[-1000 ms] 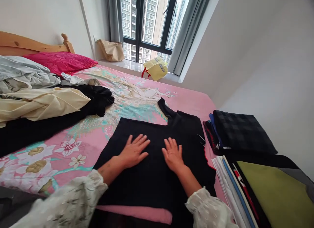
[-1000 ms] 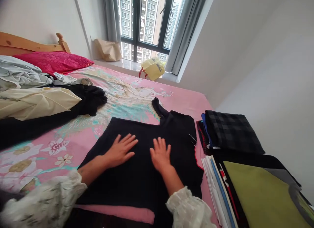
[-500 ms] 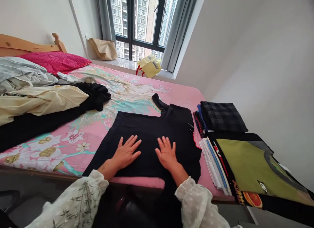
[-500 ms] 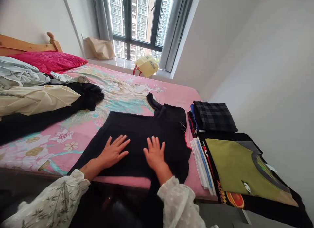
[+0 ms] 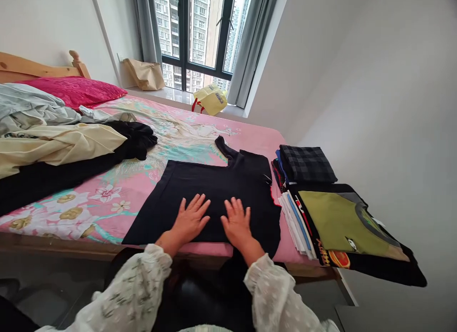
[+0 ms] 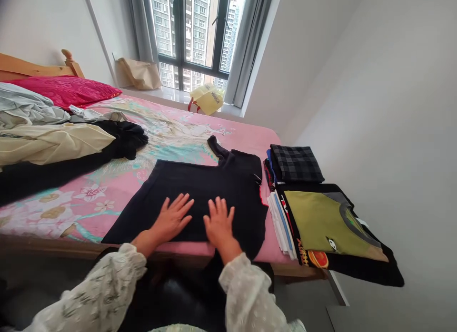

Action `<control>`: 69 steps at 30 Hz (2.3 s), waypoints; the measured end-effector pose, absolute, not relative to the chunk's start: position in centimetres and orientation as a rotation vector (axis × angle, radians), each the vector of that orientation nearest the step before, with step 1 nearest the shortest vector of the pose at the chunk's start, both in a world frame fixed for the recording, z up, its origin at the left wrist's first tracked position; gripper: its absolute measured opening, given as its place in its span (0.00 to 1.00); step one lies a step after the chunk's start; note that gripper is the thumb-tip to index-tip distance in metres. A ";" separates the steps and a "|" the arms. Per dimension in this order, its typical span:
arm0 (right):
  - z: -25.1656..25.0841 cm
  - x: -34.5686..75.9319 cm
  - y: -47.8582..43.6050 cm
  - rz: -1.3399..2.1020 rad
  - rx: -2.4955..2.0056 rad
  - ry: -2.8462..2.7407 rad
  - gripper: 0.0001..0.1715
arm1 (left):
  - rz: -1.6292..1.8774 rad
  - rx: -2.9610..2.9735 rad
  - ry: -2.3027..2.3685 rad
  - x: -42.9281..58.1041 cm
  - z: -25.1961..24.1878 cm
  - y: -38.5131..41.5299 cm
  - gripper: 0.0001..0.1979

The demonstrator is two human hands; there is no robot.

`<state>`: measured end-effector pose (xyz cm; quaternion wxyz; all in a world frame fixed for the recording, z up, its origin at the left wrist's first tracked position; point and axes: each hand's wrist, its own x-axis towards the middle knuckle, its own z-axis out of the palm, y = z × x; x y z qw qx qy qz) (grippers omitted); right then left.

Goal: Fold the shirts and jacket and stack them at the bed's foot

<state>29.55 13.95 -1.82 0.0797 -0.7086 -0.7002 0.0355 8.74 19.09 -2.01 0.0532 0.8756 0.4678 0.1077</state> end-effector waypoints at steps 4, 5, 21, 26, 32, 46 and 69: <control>-3.4 29.2 9.2 0.397 -1.701 -2.443 0.33 | 0.183 2.658 1.149 7.2 -4.2 15.2 0.29; -3.4 30.1 7.8 0.458 -1.630 -2.462 0.34 | 0.134 2.624 1.099 5.9 -4.2 14.3 0.30; -3.2 31.8 14.0 0.395 -1.763 -2.394 0.32 | 0.049 2.654 1.093 7.8 -4.0 18.9 0.33; -0.3 32.4 13.3 0.670 -1.451 -2.438 0.17 | -0.167 2.476 0.694 7.5 0.9 19.3 0.20; -0.5 31.8 23.6 0.388 -1.867 -2.018 0.29 | 0.336 2.578 1.340 12.5 -0.2 29.2 0.28; -1.8 32.8 25.9 0.483 -1.501 -2.286 0.24 | 0.206 2.580 0.993 9.5 -1.0 32.4 0.26; -6.9 38.5 29.1 0.170 -2.447 -1.836 0.37 | 0.203 2.290 2.023 5.5 -5.0 38.3 0.32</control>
